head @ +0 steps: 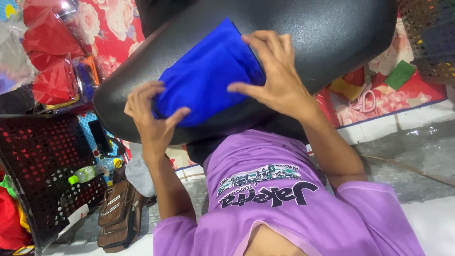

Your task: Fitting and adjusting a blue fabric cover onto a motorcycle seat, using a small tool to tuck the edges.

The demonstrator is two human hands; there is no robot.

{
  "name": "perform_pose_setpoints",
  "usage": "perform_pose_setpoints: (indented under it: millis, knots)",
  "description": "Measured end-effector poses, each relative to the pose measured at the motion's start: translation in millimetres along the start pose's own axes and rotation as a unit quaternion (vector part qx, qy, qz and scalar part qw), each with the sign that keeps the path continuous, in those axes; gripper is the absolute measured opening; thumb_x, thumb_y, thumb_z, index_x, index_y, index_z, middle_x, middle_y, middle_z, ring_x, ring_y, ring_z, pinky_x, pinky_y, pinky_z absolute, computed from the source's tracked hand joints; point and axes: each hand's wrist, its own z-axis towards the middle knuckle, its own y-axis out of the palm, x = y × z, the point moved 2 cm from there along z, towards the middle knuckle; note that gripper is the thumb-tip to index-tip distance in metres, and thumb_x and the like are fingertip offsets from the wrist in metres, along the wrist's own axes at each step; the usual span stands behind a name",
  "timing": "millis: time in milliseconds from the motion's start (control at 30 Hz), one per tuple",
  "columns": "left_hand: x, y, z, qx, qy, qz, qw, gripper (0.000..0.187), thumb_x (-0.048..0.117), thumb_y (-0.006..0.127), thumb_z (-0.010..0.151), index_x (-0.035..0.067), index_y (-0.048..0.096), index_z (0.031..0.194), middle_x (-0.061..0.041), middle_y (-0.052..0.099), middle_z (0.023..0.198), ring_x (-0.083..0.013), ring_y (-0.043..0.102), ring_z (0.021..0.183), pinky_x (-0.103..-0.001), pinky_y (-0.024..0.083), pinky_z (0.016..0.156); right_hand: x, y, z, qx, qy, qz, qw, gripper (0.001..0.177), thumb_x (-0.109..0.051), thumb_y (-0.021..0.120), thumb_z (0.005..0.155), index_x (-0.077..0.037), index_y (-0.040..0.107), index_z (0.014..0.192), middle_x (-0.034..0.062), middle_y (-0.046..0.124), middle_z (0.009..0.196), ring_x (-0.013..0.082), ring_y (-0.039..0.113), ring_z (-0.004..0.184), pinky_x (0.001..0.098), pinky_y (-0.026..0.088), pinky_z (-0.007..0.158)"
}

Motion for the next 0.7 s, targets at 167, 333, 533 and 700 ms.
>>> perform_pose_setpoints:
  millis: [167,333,533,700]
  knots:
    - [18.3,-20.4,-29.1,-0.052,-0.002,-0.228,0.972,0.065,0.017,0.095,0.073,0.007,0.048,0.116,-0.014,0.059,0.111,-0.0276,0.067,0.107,-0.039,0.054,0.102,4.4,0.1,-19.4,-0.092,-0.085,0.057,0.990,0.109,-0.052,0.088,0.081,-0.019,0.024,0.163,0.0013,0.061,0.149,0.0214,0.046,0.142,0.0393,0.014,0.105]
    - [26.4,-31.1,-42.9,-0.306,0.035,-0.233,0.922,0.068,0.041,0.092,0.068,0.012,0.069,0.124,0.001,0.072,0.122,-0.0201,0.064,0.119,-0.036,0.042,0.108,13.2,4.3,-56.8,-0.096,-0.241,0.037,0.965,0.049,0.008,0.070,0.075,-0.018,0.075,0.116,0.0001,0.071,0.126,0.0249,0.064,0.118,0.0482,0.023,0.106]
    - [-10.3,-29.4,-47.3,-0.117,-0.125,-0.192,0.966,0.032,0.021,0.093,0.080,0.012,0.075,0.105,-0.001,0.075,0.088,-0.0180,0.074,0.084,-0.032,0.054,0.086,15.5,7.0,-86.7,-0.130,-0.231,-0.028,0.964,0.048,0.004,0.074,0.074,-0.017,0.072,0.117,0.0081,0.065,0.143,0.0305,0.052,0.143,0.0561,0.023,0.118]
    - [-22.1,-19.8,-48.9,0.010,-0.256,-0.150,0.955,0.031,0.019,0.079,0.103,-0.008,0.066,0.111,-0.019,0.070,0.086,-0.0240,0.070,0.072,-0.033,0.060,0.064,0.8,-8.0,-79.0,-0.183,-0.195,0.021,0.963,0.044,0.006,0.067,0.081,-0.014,0.070,0.120,0.0124,0.057,0.154,0.0375,0.043,0.149,0.0584,0.022,0.119]
